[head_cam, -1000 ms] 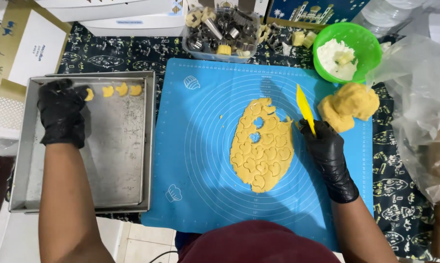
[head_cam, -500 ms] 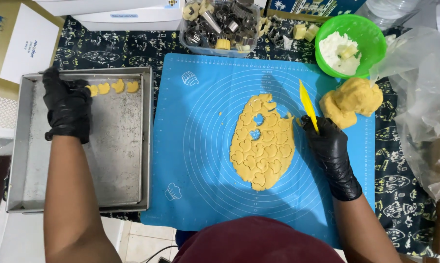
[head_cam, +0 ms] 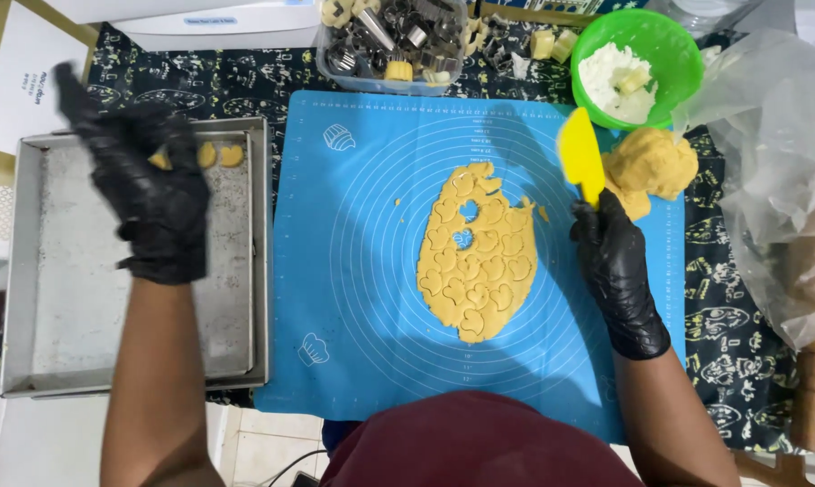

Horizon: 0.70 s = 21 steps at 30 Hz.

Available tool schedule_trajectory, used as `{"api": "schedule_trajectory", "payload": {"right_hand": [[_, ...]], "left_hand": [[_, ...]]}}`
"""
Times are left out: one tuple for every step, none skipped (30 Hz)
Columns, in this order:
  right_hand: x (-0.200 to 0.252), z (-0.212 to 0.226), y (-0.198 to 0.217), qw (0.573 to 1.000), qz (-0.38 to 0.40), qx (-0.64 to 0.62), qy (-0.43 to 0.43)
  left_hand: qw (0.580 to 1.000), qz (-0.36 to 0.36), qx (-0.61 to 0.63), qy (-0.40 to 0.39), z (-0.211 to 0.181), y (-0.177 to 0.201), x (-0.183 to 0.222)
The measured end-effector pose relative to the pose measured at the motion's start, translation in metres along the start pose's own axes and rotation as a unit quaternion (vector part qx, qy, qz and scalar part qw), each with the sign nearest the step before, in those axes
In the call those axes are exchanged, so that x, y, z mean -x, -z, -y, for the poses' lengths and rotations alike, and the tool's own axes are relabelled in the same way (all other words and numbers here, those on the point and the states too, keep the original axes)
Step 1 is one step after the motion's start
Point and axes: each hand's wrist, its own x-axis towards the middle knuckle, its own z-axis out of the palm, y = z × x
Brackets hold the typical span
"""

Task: Lifting cut-out cookie dough shapes from a mat and placing them on a baking tray using a spatula.

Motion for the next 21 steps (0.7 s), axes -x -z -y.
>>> {"api": "schedule_trajectory", "payload": {"right_hand": [[-0.001, 0.003, 0.000, 0.999, -0.014, -0.002, 0.035], [-0.002, -0.003, -0.005, 0.999, -0.016, -0.001, 0.035], [-0.002, -0.009, -0.009, 0.998, -0.048, 0.016, 0.045], [-0.003, -0.015, -0.014, 0.995, -0.079, 0.032, 0.055], [-0.003, -0.012, -0.011, 0.995, -0.079, 0.033, 0.057], [-0.004, -0.010, -0.008, 0.993, -0.038, 0.110, 0.026], [-0.004, -0.006, -0.005, 0.982, 0.002, 0.186, -0.006], [-0.004, -0.007, -0.005, 0.982, 0.002, 0.187, -0.006], [-0.005, -0.007, -0.003, 0.974, 0.025, 0.226, 0.017], [-0.005, -0.008, -0.002, 0.963, 0.048, 0.263, 0.039], [-0.012, -0.008, -0.004, 0.962, 0.045, 0.265, 0.038], [-0.019, -0.008, -0.006, 0.953, 0.055, 0.297, 0.025], [-0.025, -0.008, -0.007, 0.942, 0.067, 0.329, 0.012], [-0.028, -0.018, -0.010, 0.941, 0.066, 0.331, 0.011], [-0.032, -0.027, -0.015, 0.924, 0.032, 0.367, 0.105], [-0.037, -0.036, -0.020, 0.896, -0.002, 0.399, 0.197], [-0.041, -0.038, -0.023, 0.895, -0.003, 0.399, 0.197], [-0.046, -0.040, -0.026, 0.894, -0.010, 0.387, 0.225], [-0.051, -0.042, -0.030, 0.892, -0.017, 0.375, 0.253], [-0.054, -0.039, -0.028, 0.891, -0.017, 0.375, 0.254], [-0.053, -0.037, -0.028, 0.881, -0.023, 0.389, 0.269]], "left_hand": [[0.993, 0.005, 0.106, 0.051, -0.010, -0.010, 0.001], [0.993, 0.005, 0.108, 0.050, -0.026, -0.024, 0.005], [0.990, 0.034, 0.131, 0.044, -0.042, -0.037, 0.011], [0.985, 0.063, 0.153, 0.038, -0.057, -0.050, 0.017], [0.985, 0.061, 0.154, 0.037, -0.074, -0.066, 0.020], [0.977, 0.103, 0.187, 0.027, -0.090, -0.082, 0.023], [0.965, 0.146, 0.219, 0.016, -0.107, -0.098, 0.026], [0.965, 0.145, 0.220, 0.016, -0.114, -0.114, 0.034], [0.981, 0.135, 0.142, -0.003, -0.122, -0.132, 0.040], [0.990, 0.123, 0.064, -0.021, -0.130, -0.149, 0.047], [0.990, 0.123, 0.067, -0.023, -0.125, -0.157, 0.056], [0.973, 0.149, 0.176, -0.001, -0.120, -0.166, 0.066], [0.943, 0.174, 0.282, 0.024, -0.115, -0.173, 0.077], [0.942, 0.174, 0.284, 0.023, -0.106, -0.180, 0.090], [0.876, 0.207, 0.433, 0.057, -0.097, -0.185, 0.102], [0.783, 0.235, 0.568, 0.090, -0.087, -0.191, 0.113], [0.783, 0.236, 0.569, 0.088, -0.078, -0.197, 0.122], [0.487, 0.182, 0.827, 0.217, -0.068, -0.202, 0.130], [0.105, 0.096, 0.941, 0.307, -0.058, -0.208, 0.139], [0.105, 0.097, 0.941, 0.306, -0.059, -0.210, 0.137], [0.515, 0.134, 0.796, 0.288, -0.060, -0.212, 0.138]]}}
